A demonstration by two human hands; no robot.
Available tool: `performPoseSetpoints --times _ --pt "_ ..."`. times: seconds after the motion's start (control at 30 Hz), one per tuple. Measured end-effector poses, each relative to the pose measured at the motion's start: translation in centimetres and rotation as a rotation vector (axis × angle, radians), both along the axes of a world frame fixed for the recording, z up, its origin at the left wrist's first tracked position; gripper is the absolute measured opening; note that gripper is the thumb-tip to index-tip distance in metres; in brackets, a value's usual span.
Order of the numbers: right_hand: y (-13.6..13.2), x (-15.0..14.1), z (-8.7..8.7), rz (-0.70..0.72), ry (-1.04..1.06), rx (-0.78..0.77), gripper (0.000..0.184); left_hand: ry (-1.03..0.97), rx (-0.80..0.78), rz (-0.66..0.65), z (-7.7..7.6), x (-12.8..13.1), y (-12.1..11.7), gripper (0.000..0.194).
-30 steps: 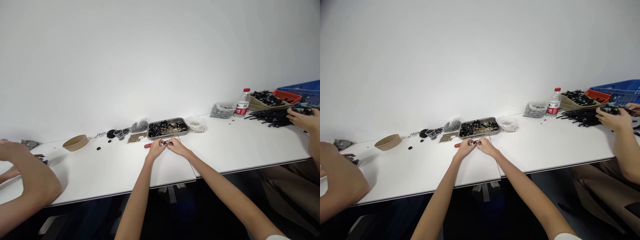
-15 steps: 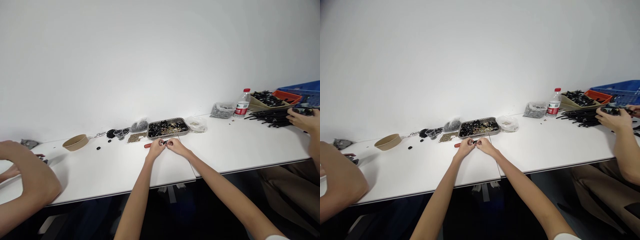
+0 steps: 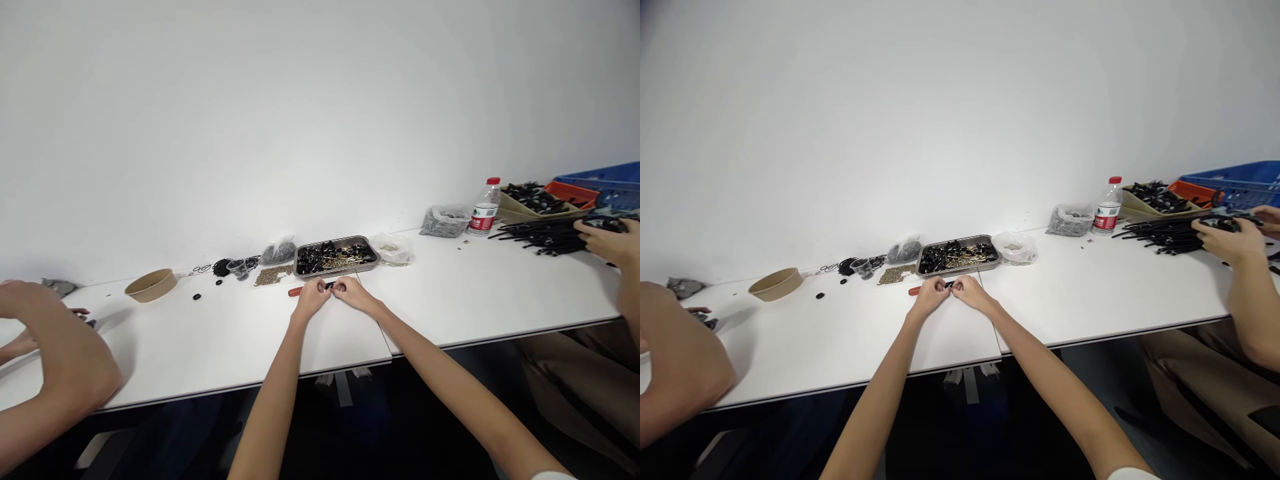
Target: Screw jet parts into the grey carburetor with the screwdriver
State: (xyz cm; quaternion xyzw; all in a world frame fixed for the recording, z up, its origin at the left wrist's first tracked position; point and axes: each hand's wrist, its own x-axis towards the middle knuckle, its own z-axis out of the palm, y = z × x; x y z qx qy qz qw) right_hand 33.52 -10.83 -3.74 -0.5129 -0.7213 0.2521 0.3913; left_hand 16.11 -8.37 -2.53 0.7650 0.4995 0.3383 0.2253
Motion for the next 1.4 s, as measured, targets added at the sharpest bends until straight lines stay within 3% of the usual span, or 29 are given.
performPoseSetpoints --times 0.43,0.63,0.83,0.97,1.2,1.4 --pt "-0.2 0.1 0.5 0.007 0.011 0.019 0.02 0.044 -0.019 0.052 0.2 0.0 0.1 0.019" --pt "-0.2 0.0 0.5 0.026 0.013 0.027 0.017 -0.003 -0.022 0.135 0.6 0.1 -0.1 0.041" --pt "0.0 0.2 0.4 -0.005 0.018 0.05 0.023 0.025 -0.032 0.188 0.8 0.4 -0.2 0.037" --pt "0.1 0.1 0.5 -0.024 0.022 0.061 0.025 0.066 -0.041 0.154 0.8 0.4 -0.3 0.041" --pt "-0.1 -0.1 0.9 -0.026 0.038 0.083 0.022 0.139 -0.013 0.105 1.0 -0.2 -0.1 0.024" --pt "-0.3 -0.1 1.2 -0.022 0.055 0.085 0.019 0.151 0.005 0.083 0.5 0.2 0.4 0.025"
